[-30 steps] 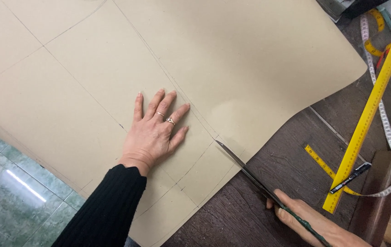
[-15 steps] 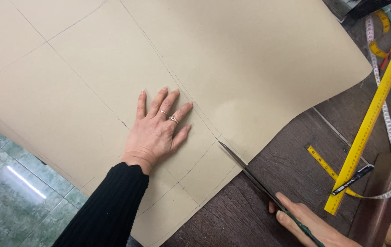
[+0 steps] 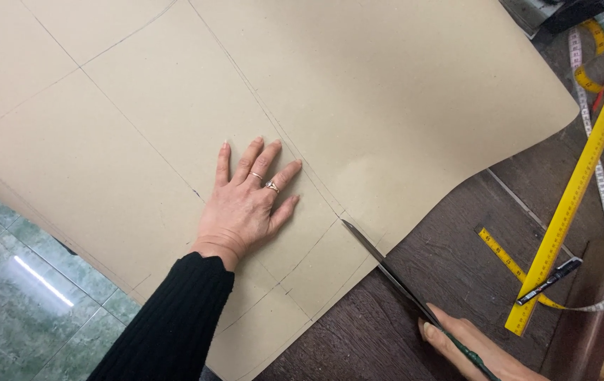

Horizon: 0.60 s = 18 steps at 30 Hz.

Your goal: Marking a paper pattern with a pen and cutting it out with scissors on a work table.

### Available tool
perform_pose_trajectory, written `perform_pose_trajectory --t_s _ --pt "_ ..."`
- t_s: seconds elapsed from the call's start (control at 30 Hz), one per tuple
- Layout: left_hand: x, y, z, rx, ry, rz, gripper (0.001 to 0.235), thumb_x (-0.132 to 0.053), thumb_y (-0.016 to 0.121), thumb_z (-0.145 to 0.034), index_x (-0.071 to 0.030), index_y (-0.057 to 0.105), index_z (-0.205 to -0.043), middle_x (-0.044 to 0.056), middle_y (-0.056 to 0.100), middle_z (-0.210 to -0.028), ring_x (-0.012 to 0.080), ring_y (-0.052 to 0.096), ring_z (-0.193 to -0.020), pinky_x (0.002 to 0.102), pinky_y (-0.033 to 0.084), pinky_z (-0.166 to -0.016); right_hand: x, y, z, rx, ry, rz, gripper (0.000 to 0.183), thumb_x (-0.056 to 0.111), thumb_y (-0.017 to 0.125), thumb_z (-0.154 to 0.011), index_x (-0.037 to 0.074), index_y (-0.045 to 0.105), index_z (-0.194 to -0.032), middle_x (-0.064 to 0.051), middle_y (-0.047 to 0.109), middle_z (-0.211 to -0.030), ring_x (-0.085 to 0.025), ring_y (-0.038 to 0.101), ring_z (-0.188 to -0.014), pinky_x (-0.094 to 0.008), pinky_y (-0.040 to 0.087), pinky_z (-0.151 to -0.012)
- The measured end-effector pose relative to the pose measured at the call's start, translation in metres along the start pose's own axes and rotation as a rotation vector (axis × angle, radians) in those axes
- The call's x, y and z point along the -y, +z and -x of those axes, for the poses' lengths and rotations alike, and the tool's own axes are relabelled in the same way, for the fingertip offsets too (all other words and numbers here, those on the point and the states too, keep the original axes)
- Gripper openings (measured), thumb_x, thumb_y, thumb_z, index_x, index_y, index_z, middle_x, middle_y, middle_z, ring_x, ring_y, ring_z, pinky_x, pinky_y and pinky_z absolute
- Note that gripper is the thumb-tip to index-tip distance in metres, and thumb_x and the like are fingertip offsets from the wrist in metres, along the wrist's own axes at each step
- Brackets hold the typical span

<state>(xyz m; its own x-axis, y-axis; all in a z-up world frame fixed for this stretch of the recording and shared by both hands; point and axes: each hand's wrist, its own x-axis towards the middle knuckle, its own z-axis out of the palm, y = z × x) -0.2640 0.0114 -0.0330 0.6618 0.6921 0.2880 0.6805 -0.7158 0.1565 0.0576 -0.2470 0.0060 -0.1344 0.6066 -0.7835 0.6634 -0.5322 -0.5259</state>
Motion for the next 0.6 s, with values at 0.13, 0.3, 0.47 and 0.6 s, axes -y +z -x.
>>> perform_pose_trajectory --t_s 0.13,0.3,0.47,0.6 --pt "0.0 0.0 0.0 0.007 -0.001 -0.013 0.049 -0.05 0.043 -0.096 -0.027 0.051 -0.139 0.009 0.044 -0.147 0.0294 0.034 -0.14 0.06 0.016 -0.114 0.043 -0.007 0.011 -0.008 0.097 0.024 0.053 0.048 0.038 -0.089 0.029 0.047 -0.138 0.015 0.07 -0.121 0.003 0.06 -0.111 -0.018 0.043 -0.1" --pt "-0.001 -0.001 -0.001 0.008 -0.005 -0.007 0.049 -0.05 0.042 -0.096 -0.026 0.053 -0.137 0.009 0.044 -0.147 0.0293 0.033 -0.14 0.06 0.016 -0.114 0.067 -0.01 0.013 -0.013 0.113 -0.018 0.043 0.047 0.038 -0.09 0.028 0.061 -0.12 0.014 0.073 -0.106 0.002 0.062 -0.099 -0.019 0.047 -0.093" --pt "-0.001 -0.001 -0.001 0.044 -0.016 0.018 0.05 -0.05 0.041 -0.096 -0.027 0.051 -0.139 0.009 0.042 -0.148 0.0298 0.031 -0.141 0.06 0.014 -0.115 0.075 -0.001 0.028 -0.129 0.426 -0.121 0.061 0.047 0.049 -0.086 0.037 0.039 -0.145 0.018 0.045 -0.151 0.005 0.034 -0.142 -0.022 0.02 -0.121" --pt "-0.001 -0.001 -0.001 0.043 -0.015 0.01 0.05 -0.05 0.04 -0.096 -0.027 0.051 -0.139 0.009 0.042 -0.148 0.0299 0.031 -0.141 0.06 0.013 -0.115 0.085 -0.002 0.035 -0.215 0.351 -0.175 0.055 0.037 0.055 -0.085 0.036 0.05 -0.14 0.022 0.062 -0.14 0.013 0.045 -0.135 -0.013 0.023 -0.119"
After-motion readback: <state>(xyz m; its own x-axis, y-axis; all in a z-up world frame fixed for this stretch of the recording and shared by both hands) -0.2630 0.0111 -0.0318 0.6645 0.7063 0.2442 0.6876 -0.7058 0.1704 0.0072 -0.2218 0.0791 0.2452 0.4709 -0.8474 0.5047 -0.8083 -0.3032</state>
